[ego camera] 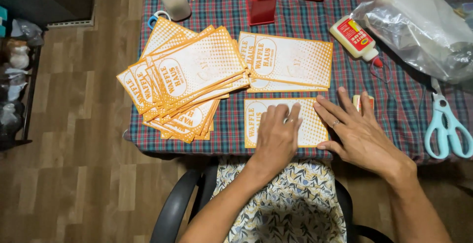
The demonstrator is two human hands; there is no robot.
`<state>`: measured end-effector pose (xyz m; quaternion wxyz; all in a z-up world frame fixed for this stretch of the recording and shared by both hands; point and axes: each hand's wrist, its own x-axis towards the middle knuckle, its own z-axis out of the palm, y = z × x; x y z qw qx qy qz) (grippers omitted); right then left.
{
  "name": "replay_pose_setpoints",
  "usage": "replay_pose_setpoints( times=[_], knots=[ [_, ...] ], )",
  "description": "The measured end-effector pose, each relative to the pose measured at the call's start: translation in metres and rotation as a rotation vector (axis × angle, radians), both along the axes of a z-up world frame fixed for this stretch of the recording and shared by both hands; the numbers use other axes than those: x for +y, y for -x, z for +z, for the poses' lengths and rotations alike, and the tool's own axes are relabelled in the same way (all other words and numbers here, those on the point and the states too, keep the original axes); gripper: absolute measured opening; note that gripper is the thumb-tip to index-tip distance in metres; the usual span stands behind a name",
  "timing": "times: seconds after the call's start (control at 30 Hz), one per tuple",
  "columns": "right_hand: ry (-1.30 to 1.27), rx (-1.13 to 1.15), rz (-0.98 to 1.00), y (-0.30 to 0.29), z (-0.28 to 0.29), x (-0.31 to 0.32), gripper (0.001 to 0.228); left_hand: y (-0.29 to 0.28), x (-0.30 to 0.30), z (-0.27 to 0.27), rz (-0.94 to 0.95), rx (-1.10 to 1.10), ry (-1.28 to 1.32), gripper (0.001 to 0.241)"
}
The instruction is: Applying glue to the edges of paper bags and folding them to assemble or seal them.
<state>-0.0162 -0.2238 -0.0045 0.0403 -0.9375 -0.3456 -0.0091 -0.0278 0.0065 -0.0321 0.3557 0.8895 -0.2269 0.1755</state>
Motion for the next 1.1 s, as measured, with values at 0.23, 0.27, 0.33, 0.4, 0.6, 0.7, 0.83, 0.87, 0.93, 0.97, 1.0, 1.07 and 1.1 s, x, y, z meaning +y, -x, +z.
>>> replay_pose_setpoints(
  times=[0.23,0.27,0.33,0.4,0.6,0.7,0.83,0.87,0.93,0.97,1.0,1.07,1.1],
  knots=[
    [-0.024,0.0,-0.019,-0.004,0.004,-0.003,0.093,-0.001,0.041,-0.014,0.281,0.048,-0.333,0.04],
    [-0.052,0.013,-0.016,-0.004,0.006,-0.002,0.09,-0.003,0.057,-0.017,0.369,-0.037,-0.39,0.036],
    [-0.09,0.032,0.001,-0.01,0.008,-0.005,0.091,-0.003,0.072,-0.014,0.403,-0.04,-0.354,0.036],
    [-0.125,0.056,0.014,-0.016,0.011,-0.004,0.093,0.001,0.075,-0.007,0.433,-0.039,-0.315,0.035],
    [-0.429,-0.078,-0.059,-0.054,0.012,0.024,0.043,0.024,0.025,0.008,0.232,-0.041,-0.02,0.083],
    [-0.383,-0.162,-0.022,-0.076,0.001,0.036,0.051,0.039,0.016,0.001,0.09,0.017,-0.763,0.129],
    [-0.256,-0.198,0.01,-0.073,-0.018,0.027,0.045,0.045,0.047,0.014,-0.186,0.0,-0.555,0.093],
    [-0.273,-0.219,0.001,-0.067,-0.021,0.025,0.036,0.044,0.059,0.021,-0.259,-0.005,-0.351,0.056],
    [-0.213,-0.259,-0.002,-0.05,-0.024,0.019,0.047,0.019,0.102,0.055,-0.117,-0.125,-0.222,0.043],
    [-0.157,-0.302,-0.008,-0.041,-0.025,0.015,0.059,0.006,0.123,0.072,0.024,-0.245,-0.096,0.036],
    [-0.154,-0.302,-0.011,-0.029,-0.02,0.017,0.059,0.0,0.136,0.08,0.02,-0.245,-0.093,0.036],
    [-0.229,-0.363,0.039,-0.006,-0.009,0.022,0.058,-0.016,0.161,0.097,0.336,-0.426,-0.281,0.047],
    [-0.228,-0.361,0.036,0.005,-0.011,0.025,0.058,-0.028,0.167,0.086,0.333,-0.424,-0.28,0.047]
  ],
)
